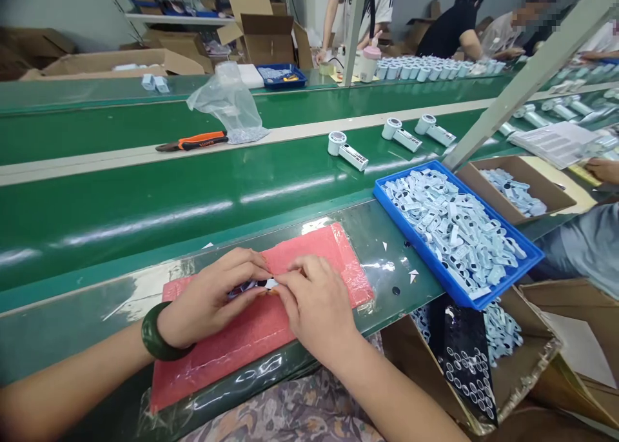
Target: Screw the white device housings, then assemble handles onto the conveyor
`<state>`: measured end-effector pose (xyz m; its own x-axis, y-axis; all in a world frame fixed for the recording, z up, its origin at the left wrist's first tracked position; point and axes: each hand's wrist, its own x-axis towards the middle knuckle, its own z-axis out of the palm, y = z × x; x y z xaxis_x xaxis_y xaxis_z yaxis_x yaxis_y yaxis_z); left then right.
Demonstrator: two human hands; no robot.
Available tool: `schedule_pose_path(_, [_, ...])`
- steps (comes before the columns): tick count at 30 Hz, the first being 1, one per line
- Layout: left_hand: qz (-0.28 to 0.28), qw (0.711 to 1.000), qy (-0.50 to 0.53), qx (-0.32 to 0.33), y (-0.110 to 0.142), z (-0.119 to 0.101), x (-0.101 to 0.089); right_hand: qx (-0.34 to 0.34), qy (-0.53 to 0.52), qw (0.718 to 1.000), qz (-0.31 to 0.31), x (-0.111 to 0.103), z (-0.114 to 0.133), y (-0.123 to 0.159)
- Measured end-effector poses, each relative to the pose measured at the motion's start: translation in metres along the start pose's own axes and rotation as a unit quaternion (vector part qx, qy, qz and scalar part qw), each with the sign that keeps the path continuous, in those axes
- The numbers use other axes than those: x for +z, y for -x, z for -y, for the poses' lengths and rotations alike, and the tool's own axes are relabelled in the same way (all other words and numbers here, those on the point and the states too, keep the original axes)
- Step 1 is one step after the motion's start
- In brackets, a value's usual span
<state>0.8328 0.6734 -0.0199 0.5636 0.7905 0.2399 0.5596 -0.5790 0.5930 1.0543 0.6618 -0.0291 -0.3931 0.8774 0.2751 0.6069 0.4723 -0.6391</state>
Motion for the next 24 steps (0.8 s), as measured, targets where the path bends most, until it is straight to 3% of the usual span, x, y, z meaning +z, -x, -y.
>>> schedule_pose_path(3, [0.0,1.0,-0.006,0.003,-0.001,-0.001,-0.001,0.038,-0.09,0.995,0.006,0.006,-0.01,0.002])
schedule_pose_path(6, [-0.001,0.999,-0.024,0.033,0.003,-0.008,-0.006,0.083,-0.122,0.987,0.067,0.001,-0.013,0.003])
schedule_pose_path(11, [0.015,0.994,-0.097,0.041,0.021,-0.026,-0.001,0.034,-0.076,0.975,0.208,-0.014,-0.002,0.006])
schedule_pose_path(15, [0.006,0.99,-0.142,-0.001,0.027,-0.032,0.011,0.023,-0.059,0.98,0.189,-0.007,-0.002,0.008])
schedule_pose_path(20, [0.03,0.99,-0.138,0.011,0.023,-0.029,0.009,0.007,-0.067,0.982,0.175,0.0,-0.01,0.013])
schedule_pose_path(24, [0.035,0.98,-0.196,0.017,0.023,-0.031,0.006,-0.012,-0.053,0.986,0.157,0.0,-0.011,0.018])
